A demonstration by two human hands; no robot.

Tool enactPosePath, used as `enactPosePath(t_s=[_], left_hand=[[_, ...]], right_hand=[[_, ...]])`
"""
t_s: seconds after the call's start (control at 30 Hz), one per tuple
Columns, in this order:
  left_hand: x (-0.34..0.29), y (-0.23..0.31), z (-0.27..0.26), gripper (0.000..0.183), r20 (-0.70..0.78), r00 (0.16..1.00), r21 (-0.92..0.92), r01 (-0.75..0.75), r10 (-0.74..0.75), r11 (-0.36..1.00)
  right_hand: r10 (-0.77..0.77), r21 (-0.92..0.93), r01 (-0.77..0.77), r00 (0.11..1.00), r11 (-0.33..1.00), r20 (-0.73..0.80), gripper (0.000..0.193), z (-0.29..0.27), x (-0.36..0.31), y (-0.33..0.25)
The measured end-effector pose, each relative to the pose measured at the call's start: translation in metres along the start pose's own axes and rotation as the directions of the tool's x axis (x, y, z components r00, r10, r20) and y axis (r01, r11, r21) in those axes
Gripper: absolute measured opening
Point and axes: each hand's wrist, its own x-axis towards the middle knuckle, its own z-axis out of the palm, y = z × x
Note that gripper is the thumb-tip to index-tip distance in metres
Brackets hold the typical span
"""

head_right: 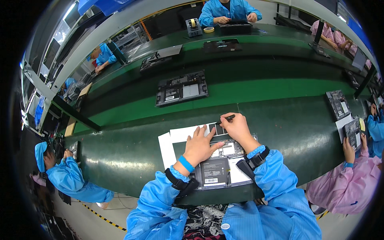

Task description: The person is assembling internal components of a tablet or similar electronic device on a factory assembly line.

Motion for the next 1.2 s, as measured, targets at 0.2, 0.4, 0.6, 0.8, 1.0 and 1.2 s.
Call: enactPosePath(t_s=[0.2, 0.4, 0.6, 0.8, 1.0, 1.2], left_hand=[[-0.002, -0.002, 0.004, 0.077, -0.037, 0.999, -0.010, -0.021, 0.021, 1.000], [-0.004, -0.003, 0.006, 0.073, -0.067, 0.998, -0.055, -0.012, 0.008, 0.998], [-0.001, -0.006, 0.014, 0.065, -0.189, 0.981, -0.110, -0.055, 0.033, 0.992], [-0.008, 0.002, -0.005, 0.040, -0.401, 0.915, -0.263, -0.154, 0.037, 0.952], [-0.023, 0.019, -0.009, 0.024, 0.034, 0.995, -0.741, 0.091, -0.098, 0.666], [-0.019, 0.019, 0.008, 0.023, 0.089, 0.989, -0.795, 0.143, -0.120, 0.589]], right_hand=[[0.126, 0.268, -0.133, 0.991, 0.954, 0.044, 0.018, -0.001, 0.005, 0.010], [0.143, 0.314, -0.150, 0.989, 0.937, 0.047, 0.019, -0.003, 0.002, 0.003], [0.146, 0.503, -0.154, 0.988, 0.850, 0.056, 0.021, -0.022, -0.004, -0.012], [0.144, 0.456, -0.153, 0.988, 0.877, 0.055, 0.023, -0.068, -0.052, -0.016], [0.259, 0.389, -0.279, 0.960, 0.878, 0.106, 0.018, -0.065, -0.082, 0.006], [0.213, 0.453, -0.265, 0.963, 0.851, 0.163, 0.017, -0.067, -0.078, 0.016]])
